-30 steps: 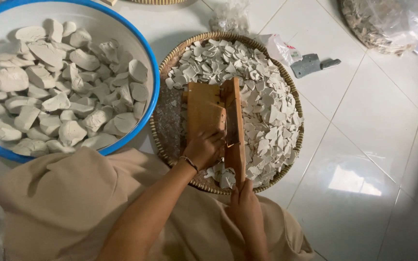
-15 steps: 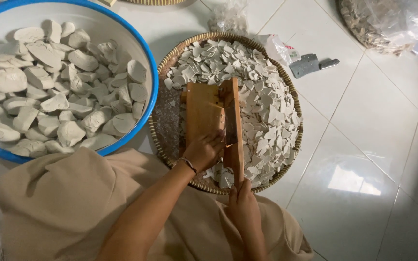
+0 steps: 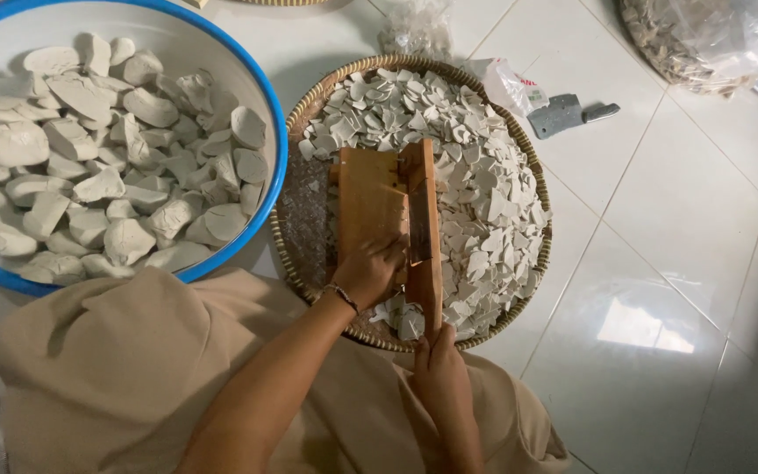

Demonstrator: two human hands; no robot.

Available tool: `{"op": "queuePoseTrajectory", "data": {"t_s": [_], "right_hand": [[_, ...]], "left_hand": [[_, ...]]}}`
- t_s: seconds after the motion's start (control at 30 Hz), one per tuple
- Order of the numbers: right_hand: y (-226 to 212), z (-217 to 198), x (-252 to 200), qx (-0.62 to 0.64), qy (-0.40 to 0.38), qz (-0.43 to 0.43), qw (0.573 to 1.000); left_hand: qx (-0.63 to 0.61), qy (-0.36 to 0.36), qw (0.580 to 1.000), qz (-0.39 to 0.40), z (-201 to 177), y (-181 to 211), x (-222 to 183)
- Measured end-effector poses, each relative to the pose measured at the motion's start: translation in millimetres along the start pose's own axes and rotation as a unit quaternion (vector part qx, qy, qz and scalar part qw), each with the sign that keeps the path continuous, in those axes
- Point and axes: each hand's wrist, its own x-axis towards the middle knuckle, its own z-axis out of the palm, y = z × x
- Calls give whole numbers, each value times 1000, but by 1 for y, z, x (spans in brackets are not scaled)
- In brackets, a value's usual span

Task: Slicing chunks of white food into thin pieces using a manual wooden slicer on the floor.

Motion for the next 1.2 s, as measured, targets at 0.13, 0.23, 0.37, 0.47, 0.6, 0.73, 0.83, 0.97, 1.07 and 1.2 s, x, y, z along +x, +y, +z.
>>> {"op": "queuePoseTrajectory", "data": {"t_s": [0.13, 0.23, 0.37, 0.47, 0.6, 0.73, 0.83, 0.97, 1.07, 1.2], "right_hand": [[0, 5, 2, 4, -7, 20, 1000], [0, 8, 3, 1, -2, 8, 1000], [-6, 7, 3, 5, -9, 40, 999], [-6, 12, 6, 15, -20, 59, 998], [-4, 13, 8, 16, -21, 52, 998], [9, 10, 11, 22, -26, 59, 998], [-9, -13, -3, -167, -35, -251, 953], [-61, -40, -32, 237, -60, 75, 967], [-9, -13, -14, 177, 117, -116, 970], [-64, -36, -86, 168, 119, -432, 878]], "left_hand": [[-28, -2, 999, -21, -4, 2, 0], [-16, -11, 1000, -14, 0, 1, -3], [-29, 6, 999, -15, -8, 5, 2], [-51, 14, 999, -9, -10, 6, 2], [-50, 9, 998, -33, -11, 6, 2], [-96, -27, 991, -86, -14, 7, 4], [-83, -53, 988, -119, -18, 8, 6], [-81, 37, 993, -78, -25, 9, 10], [-83, 48, 992, -88, -18, 3, 7], [-59, 30, 993, -96, -18, 4, 8]]}}
